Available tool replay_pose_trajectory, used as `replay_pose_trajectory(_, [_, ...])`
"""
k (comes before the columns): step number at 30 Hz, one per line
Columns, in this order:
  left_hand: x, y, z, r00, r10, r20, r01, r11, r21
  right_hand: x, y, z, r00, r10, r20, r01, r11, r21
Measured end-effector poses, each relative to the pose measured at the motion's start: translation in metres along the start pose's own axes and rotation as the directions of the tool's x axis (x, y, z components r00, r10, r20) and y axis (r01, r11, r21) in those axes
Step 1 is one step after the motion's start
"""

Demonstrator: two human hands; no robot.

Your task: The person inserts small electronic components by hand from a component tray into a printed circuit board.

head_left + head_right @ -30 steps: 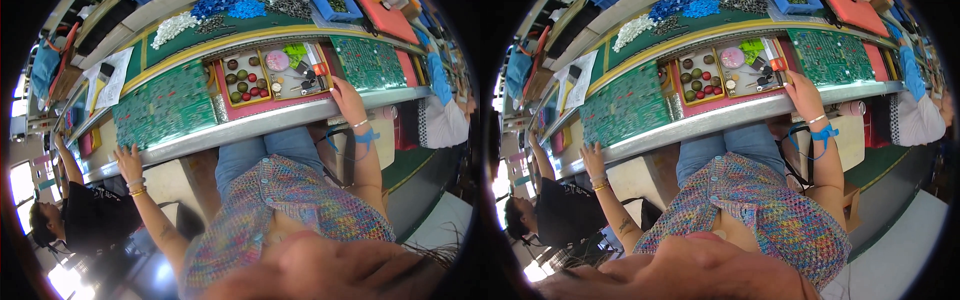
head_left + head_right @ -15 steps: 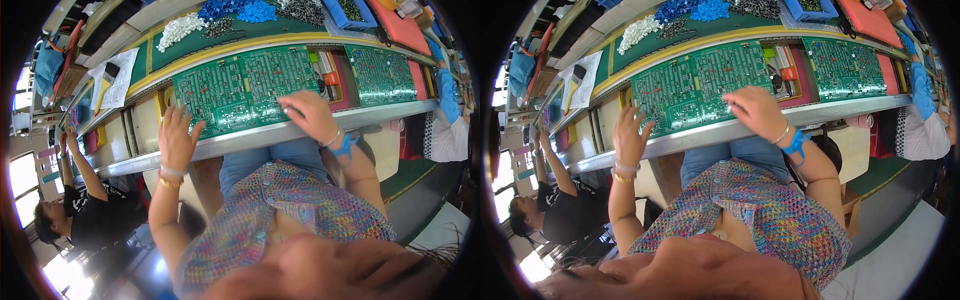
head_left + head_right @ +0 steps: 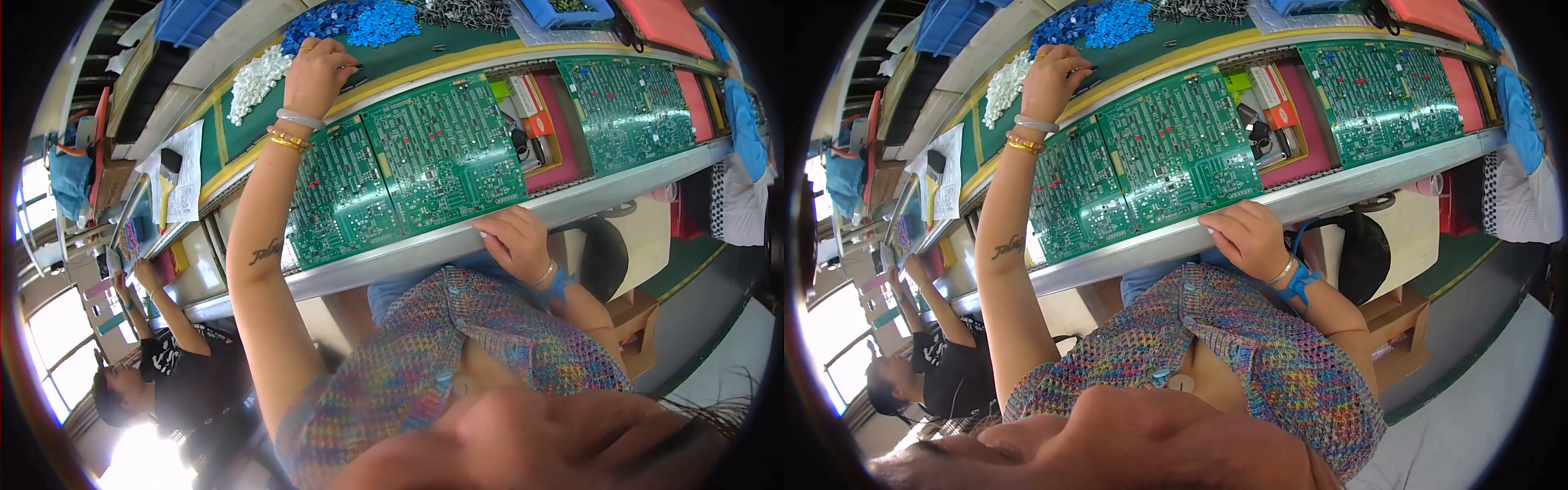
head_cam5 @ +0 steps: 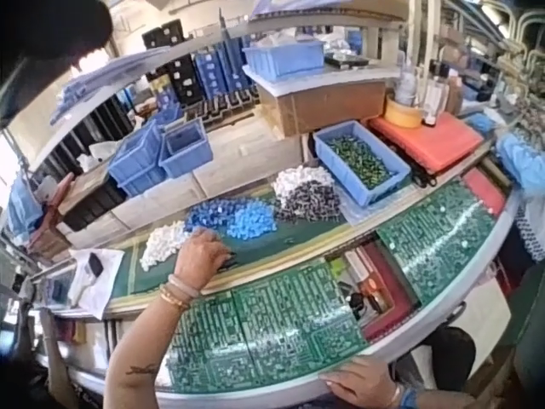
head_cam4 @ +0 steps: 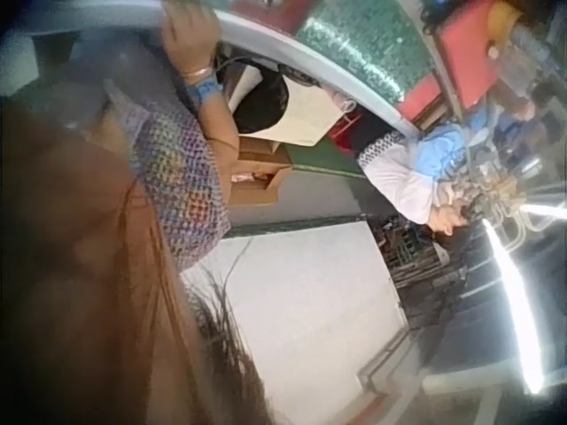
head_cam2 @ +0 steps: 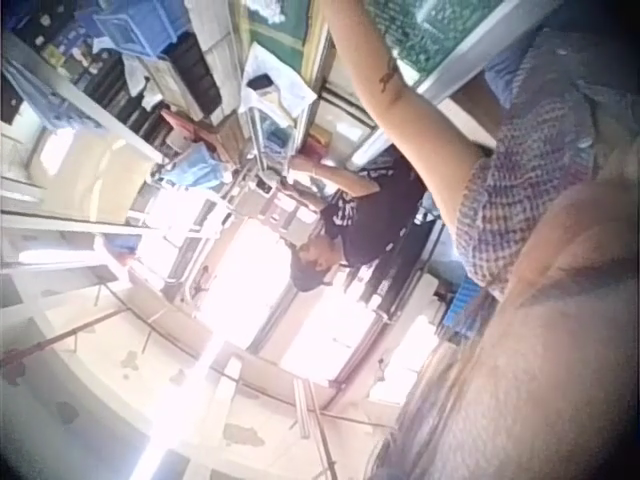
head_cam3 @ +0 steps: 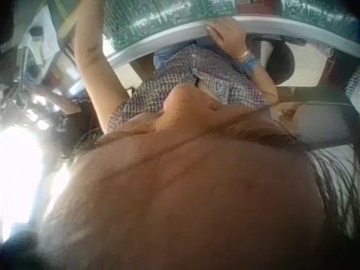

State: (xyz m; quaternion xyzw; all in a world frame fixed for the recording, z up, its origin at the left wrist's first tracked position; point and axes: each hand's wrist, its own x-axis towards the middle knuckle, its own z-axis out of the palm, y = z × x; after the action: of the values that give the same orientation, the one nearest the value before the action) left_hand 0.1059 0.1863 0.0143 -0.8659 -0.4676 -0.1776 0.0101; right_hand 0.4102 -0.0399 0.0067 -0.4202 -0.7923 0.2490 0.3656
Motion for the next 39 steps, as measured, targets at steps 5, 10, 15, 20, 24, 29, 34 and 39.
replay_pose_trajectory(5, [0.011, 0.002, -0.004, 0.993, 0.107, 0.04, -0.106, 0.994, -0.039, -0.002, 0.003, -0.012, 0.999, 0.028, 0.022, -0.028, 1.0, -0.012])
replay_pose_trajectory(10, [0.01, 0.005, -0.011, 0.992, 0.128, -0.012, -0.128, 0.99, -0.065, -0.003, 0.003, -0.019, 1.0, 0.007, -0.02, -0.009, 0.998, -0.055])
replay_pose_trajectory(15, [0.034, 0.081, -0.033, 0.906, 0.41, -0.109, -0.424, 0.871, -0.25, -0.006, 0.008, -0.032, 0.993, 0.094, -0.075, -0.113, 0.947, -0.301])
replay_pose_trajectory(20, [0.037, 0.13, -0.004, 0.745, 0.666, -0.017, -0.615, 0.677, -0.404, -0.008, 0.008, -0.029, 0.982, 0.171, -0.08, -0.188, 0.926, -0.328])
replay_pose_trajectory(24, [0.046, 0.137, 0.011, 0.693, 0.72, -0.028, -0.668, 0.628, -0.399, -0.011, 0.01, -0.029, 0.98, 0.188, -0.066, -0.199, 0.917, -0.345])
replay_pose_trajectory(29, [0.044, 0.139, 0.018, 0.681, 0.732, -0.002, -0.669, 0.622, -0.406, -0.01, 0.01, -0.03, 0.983, 0.173, -0.063, -0.184, 0.916, -0.357])
replay_pose_trajectory(34, [0.044, 0.141, 0.02, 0.678, 0.734, 0.045, -0.648, 0.626, -0.434, -0.011, 0.012, -0.029, 0.983, 0.171, -0.071, -0.185, 0.912, -0.366])
replay_pose_trajectory(39, [0.042, 0.14, 0.022, 0.691, 0.722, 0.032, -0.647, 0.638, -0.418, -0.012, 0.011, -0.029, 0.983, 0.166, -0.076, -0.183, 0.909, -0.375])
